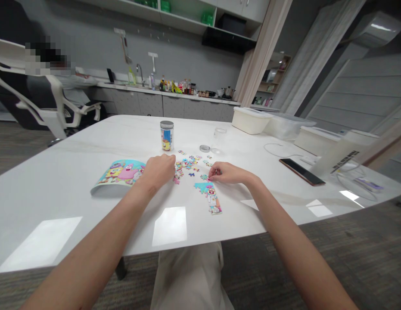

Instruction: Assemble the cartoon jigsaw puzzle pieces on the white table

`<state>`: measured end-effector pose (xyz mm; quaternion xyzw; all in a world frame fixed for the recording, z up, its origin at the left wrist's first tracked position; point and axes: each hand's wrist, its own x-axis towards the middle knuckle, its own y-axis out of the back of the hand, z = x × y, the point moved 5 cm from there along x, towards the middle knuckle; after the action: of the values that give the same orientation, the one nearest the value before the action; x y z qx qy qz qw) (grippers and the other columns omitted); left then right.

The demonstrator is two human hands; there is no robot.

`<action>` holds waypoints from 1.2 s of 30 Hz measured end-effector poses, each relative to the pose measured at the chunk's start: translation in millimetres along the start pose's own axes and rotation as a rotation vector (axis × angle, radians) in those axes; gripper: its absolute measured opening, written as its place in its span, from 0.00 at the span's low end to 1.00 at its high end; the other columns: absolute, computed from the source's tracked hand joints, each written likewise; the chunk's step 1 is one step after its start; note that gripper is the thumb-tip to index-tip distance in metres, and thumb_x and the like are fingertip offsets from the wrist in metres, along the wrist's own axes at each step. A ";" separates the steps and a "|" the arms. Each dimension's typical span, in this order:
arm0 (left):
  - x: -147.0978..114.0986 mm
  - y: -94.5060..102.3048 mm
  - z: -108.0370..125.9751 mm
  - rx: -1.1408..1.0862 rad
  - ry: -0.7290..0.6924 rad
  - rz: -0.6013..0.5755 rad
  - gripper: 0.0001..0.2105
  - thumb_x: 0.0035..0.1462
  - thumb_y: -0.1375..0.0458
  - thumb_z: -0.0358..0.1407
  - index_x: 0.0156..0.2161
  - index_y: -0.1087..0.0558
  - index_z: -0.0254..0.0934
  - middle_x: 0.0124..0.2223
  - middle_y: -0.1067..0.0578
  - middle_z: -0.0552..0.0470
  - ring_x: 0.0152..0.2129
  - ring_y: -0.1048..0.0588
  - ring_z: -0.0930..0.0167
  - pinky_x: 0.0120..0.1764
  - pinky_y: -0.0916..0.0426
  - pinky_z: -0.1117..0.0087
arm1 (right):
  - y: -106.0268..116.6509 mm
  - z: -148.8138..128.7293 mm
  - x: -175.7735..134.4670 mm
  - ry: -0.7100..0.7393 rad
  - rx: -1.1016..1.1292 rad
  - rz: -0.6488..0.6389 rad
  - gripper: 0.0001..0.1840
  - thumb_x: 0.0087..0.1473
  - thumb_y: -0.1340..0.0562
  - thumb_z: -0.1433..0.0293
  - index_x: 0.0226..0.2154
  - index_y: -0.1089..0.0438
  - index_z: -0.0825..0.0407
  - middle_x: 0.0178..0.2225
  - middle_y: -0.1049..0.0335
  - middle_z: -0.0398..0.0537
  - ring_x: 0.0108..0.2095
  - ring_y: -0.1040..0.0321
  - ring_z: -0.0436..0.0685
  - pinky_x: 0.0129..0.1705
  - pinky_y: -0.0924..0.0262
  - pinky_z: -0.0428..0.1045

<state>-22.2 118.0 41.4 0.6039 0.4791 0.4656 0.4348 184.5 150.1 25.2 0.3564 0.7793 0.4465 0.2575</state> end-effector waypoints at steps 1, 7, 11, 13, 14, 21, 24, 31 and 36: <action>0.1 -0.2 -0.1 -0.001 -0.001 0.005 0.14 0.58 0.55 0.32 0.42 0.28 0.32 0.38 0.24 0.38 0.37 0.23 0.58 0.35 0.33 0.65 | 0.4 0.6 -0.5 -0.001 -0.001 -0.005 0.08 0.49 0.38 0.71 0.35 0.27 0.55 0.37 0.27 0.51 0.35 0.33 0.54 0.36 0.40 0.48; -0.1 0.4 0.6 -0.008 -0.009 0.014 0.14 0.58 0.55 0.31 0.42 0.28 0.32 0.38 0.24 0.37 0.37 0.23 0.57 0.34 0.33 0.64 | 0.9 1.4 -1.8 -0.005 -0.007 -0.015 0.09 0.47 0.37 0.70 0.34 0.28 0.54 0.35 0.27 0.50 0.34 0.32 0.54 0.36 0.39 0.48; -0.9 1.3 1.4 -0.007 -0.012 0.007 0.14 0.57 0.55 0.31 0.42 0.28 0.32 0.38 0.24 0.37 0.37 0.24 0.57 0.35 0.33 0.64 | -1.3 -0.1 -0.3 -0.006 0.006 -0.015 0.07 0.46 0.37 0.71 0.32 0.28 0.54 0.35 0.27 0.50 0.33 0.33 0.54 0.35 0.40 0.48; -1.0 1.4 1.7 -0.007 -0.015 0.006 0.14 0.57 0.54 0.31 0.43 0.28 0.32 0.38 0.24 0.37 0.37 0.24 0.57 0.34 0.33 0.64 | -2.0 0.2 0.2 -0.013 0.011 -0.013 0.07 0.46 0.38 0.71 0.32 0.29 0.54 0.34 0.27 0.50 0.32 0.33 0.53 0.34 0.40 0.48; -0.9 1.4 1.8 -0.007 -0.015 0.007 0.14 0.57 0.54 0.31 0.43 0.28 0.32 0.38 0.24 0.37 0.37 0.24 0.57 0.34 0.33 0.64 | -2.1 0.7 0.2 -0.020 0.012 -0.009 0.06 0.46 0.37 0.71 0.32 0.30 0.54 0.34 0.28 0.50 0.32 0.33 0.53 0.33 0.41 0.47; -0.6 0.7 0.5 0.001 -0.006 -0.013 0.14 0.58 0.54 0.32 0.43 0.28 0.33 0.39 0.24 0.37 0.38 0.24 0.59 0.36 0.33 0.65 | -1.0 0.4 -1.1 -0.034 0.002 0.000 0.05 0.45 0.37 0.70 0.30 0.32 0.53 0.32 0.28 0.48 0.30 0.34 0.52 0.31 0.42 0.46; -1.4 1.1 1.1 -0.001 -0.015 -0.009 0.15 0.58 0.55 0.32 0.43 0.28 0.32 0.39 0.24 0.37 0.38 0.24 0.58 0.35 0.34 0.65 | -0.7 0.9 -1.1 -0.027 -0.001 0.000 0.05 0.45 0.38 0.70 0.29 0.33 0.53 0.32 0.28 0.48 0.30 0.34 0.52 0.31 0.43 0.46; 0.4 0.1 -5.2 0.029 -0.086 -0.030 0.16 0.59 0.56 0.33 0.44 0.28 0.34 0.39 0.23 0.38 0.37 0.24 0.60 0.37 0.34 0.65 | -0.8 4.1 -0.6 -0.023 0.008 0.004 0.04 0.45 0.38 0.71 0.28 0.33 0.52 0.32 0.28 0.48 0.30 0.34 0.53 0.31 0.43 0.46; -3.2 -0.2 -13.3 -0.006 -0.309 -0.159 0.17 0.60 0.56 0.42 0.44 0.26 0.40 0.37 0.23 0.43 0.33 0.24 0.63 0.36 0.35 0.66 | -0.7 3.2 -0.7 -0.010 0.009 0.012 0.04 0.45 0.39 0.71 0.28 0.34 0.53 0.31 0.29 0.47 0.29 0.35 0.53 0.30 0.43 0.46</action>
<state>-35.6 115.9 43.2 0.6271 0.4516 0.3328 0.5403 187.0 150.9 23.1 0.3645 0.7777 0.4428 0.2573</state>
